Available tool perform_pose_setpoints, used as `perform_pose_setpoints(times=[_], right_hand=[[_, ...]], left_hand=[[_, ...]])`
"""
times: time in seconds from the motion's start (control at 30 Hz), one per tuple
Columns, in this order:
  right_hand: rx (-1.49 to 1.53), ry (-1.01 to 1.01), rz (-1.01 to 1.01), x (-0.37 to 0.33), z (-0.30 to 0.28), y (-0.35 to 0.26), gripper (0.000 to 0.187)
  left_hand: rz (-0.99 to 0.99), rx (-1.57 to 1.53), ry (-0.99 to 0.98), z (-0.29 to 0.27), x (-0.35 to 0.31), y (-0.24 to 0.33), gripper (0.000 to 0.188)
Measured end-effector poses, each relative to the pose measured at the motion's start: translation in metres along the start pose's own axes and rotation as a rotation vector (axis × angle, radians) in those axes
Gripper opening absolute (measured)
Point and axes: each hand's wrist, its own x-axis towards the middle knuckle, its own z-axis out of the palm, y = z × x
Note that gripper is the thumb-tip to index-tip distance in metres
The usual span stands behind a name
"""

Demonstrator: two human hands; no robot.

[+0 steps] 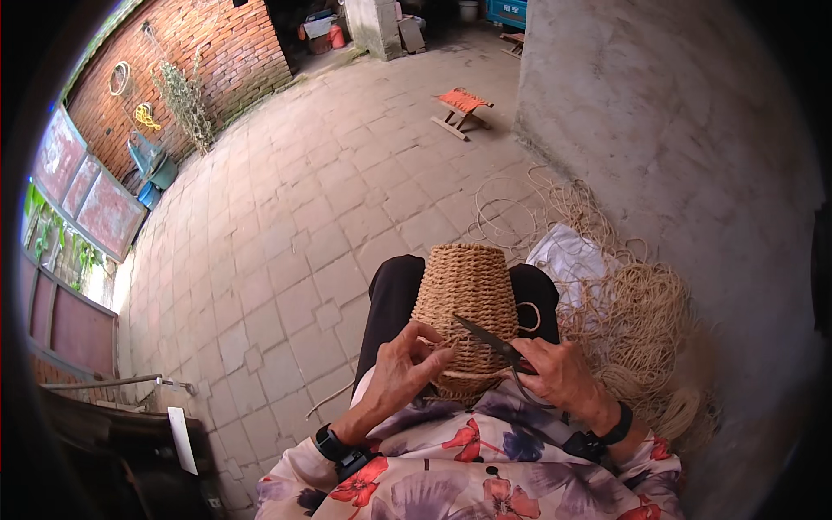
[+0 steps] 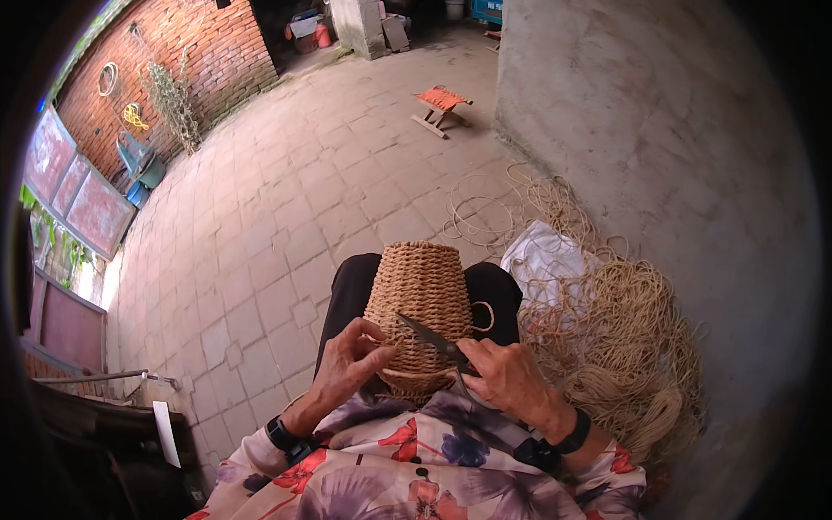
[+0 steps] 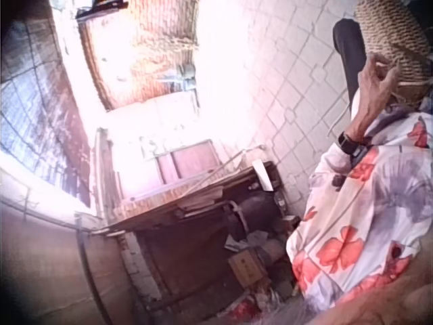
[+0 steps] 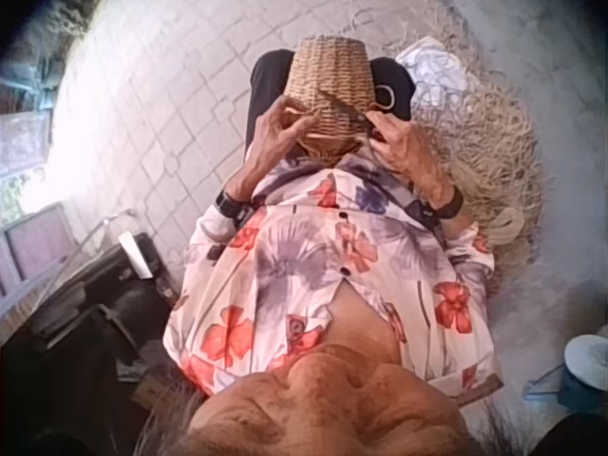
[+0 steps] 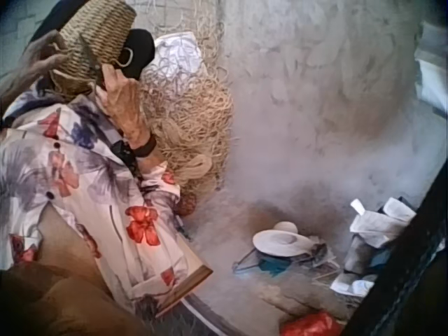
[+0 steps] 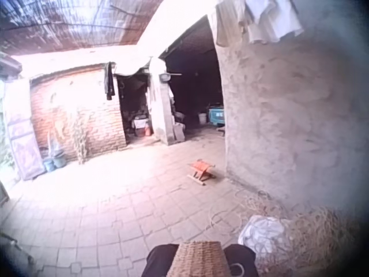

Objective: Weaving a small wicker or straw basket using thin strips of material.

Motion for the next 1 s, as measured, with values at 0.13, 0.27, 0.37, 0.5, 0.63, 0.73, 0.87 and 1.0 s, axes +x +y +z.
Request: perform_pose_setpoints(times=[0.13, 0.27, 0.37, 0.5, 0.63, 0.73, 0.87, 1.0], right_hand=[[0.204, 0.012, 0.038, -0.003, -0.026, 0.008, 0.046], [0.017, 0.040, 0.122, -0.010, -0.051, 0.012, 0.049], [-0.003, 0.030, 0.008, -0.012, -0.052, 0.008, 0.047], [-0.148, 0.015, -0.128, -0.010, -0.047, 0.002, 0.053], [-0.246, 0.047, -0.182, -0.005, -0.044, 0.003, 0.058], [-0.235, 0.072, -0.200, -0.001, -0.040, 0.003, 0.056], [-0.174, 0.092, -0.225, 0.012, -0.032, -0.001, 0.052], [-0.159, 0.068, -0.177, 0.017, -0.026, -0.010, 0.047]], left_hand=[[0.035, 0.004, -0.002, -0.004, 0.000, -0.011, 0.024], [-0.019, 0.067, 0.018, -0.005, -0.006, -0.010, 0.025], [0.345, 0.428, 0.203, 0.001, -0.010, 0.007, 0.028], [0.656, 0.748, 0.246, 0.001, -0.008, 0.006, 0.023], [0.673, 0.763, 0.250, -0.002, -0.006, 0.007, 0.018], [0.691, 0.694, 0.234, -0.003, -0.006, 0.003, 0.013], [0.760, 0.642, 0.212, -0.004, -0.001, -0.001, 0.010], [0.697, 0.671, 0.229, -0.003, 0.000, 0.000, 0.010]])
